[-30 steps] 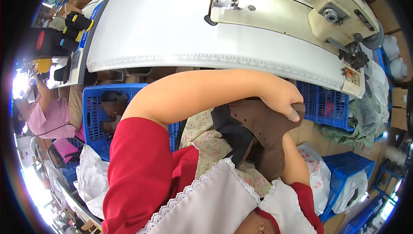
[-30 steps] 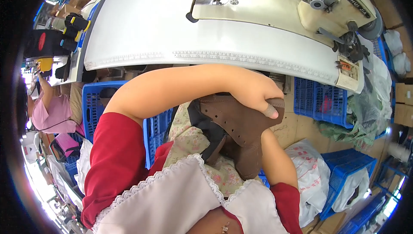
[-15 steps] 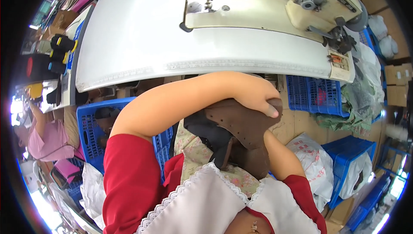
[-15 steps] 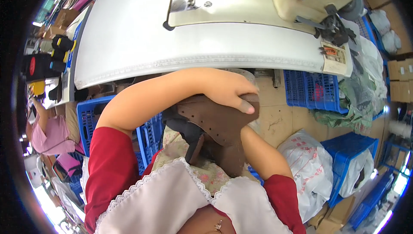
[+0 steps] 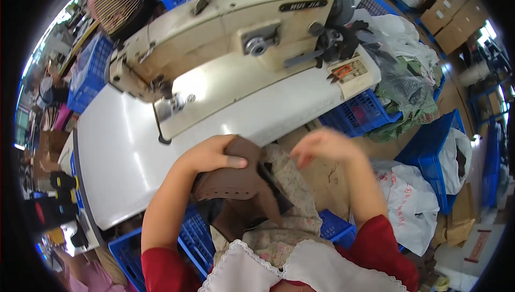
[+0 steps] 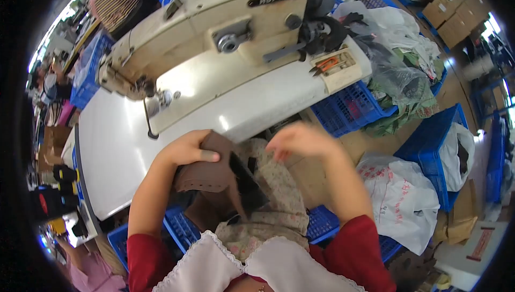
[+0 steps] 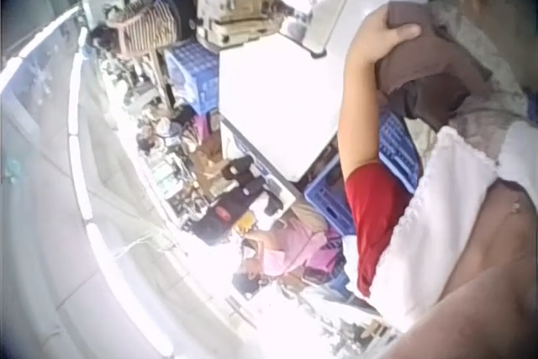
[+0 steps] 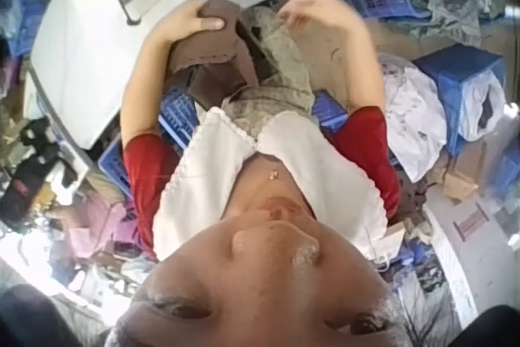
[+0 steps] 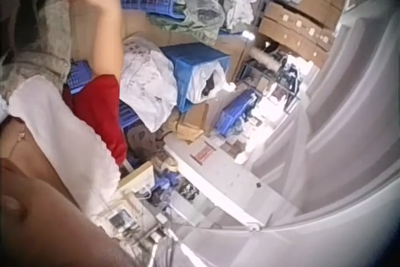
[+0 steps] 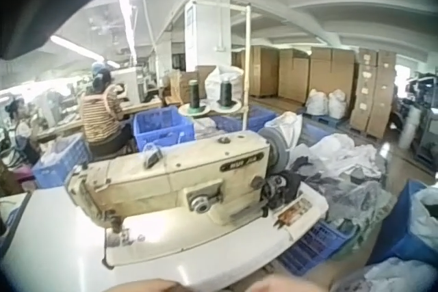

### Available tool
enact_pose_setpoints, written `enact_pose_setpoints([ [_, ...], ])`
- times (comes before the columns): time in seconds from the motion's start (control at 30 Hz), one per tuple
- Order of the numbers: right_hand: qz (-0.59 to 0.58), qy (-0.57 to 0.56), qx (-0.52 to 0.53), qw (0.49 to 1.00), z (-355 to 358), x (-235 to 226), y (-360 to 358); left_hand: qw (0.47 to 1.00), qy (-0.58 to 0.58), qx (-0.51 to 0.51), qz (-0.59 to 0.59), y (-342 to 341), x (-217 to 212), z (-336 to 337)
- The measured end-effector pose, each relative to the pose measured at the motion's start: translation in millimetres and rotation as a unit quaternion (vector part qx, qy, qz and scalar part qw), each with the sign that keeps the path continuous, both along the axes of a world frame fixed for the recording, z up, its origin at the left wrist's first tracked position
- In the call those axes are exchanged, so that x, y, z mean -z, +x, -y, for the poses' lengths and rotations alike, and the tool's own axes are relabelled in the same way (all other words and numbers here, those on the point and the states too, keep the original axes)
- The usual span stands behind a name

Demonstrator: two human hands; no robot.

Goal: Use a sewing machine to stitch leather footwear components and trim excess material with snips.

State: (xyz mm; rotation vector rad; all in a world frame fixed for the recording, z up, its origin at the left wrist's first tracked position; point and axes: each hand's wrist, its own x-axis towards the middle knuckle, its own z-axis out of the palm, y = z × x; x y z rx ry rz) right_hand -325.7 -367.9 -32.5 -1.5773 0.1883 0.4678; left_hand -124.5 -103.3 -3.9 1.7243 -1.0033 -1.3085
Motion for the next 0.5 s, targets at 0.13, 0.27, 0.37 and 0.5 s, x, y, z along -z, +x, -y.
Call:
enact_pose_setpoints([
  [0.13,0.170,-0.138,0.416,0.883,153.0,-18.4,37.4,0.998,0.009,-0.031,-0.054,10.7,17.9,1.3],
  [0.27,0.192,-0.527,0.481,0.674,285.1,22.5,85.1,0.999,0.022,-0.027,-0.003,8.7,17.6,3.7],
  [0.37,0.143,-0.532,0.519,0.654,338.3,39.1,109.8,0.999,0.018,-0.032,0.007,11.0,17.1,6.9],
  [0.5,0.032,-0.596,0.475,0.646,346.1,43.5,135.0,1.000,0.029,-0.010,0.002,10.8,18.7,7.6],
])
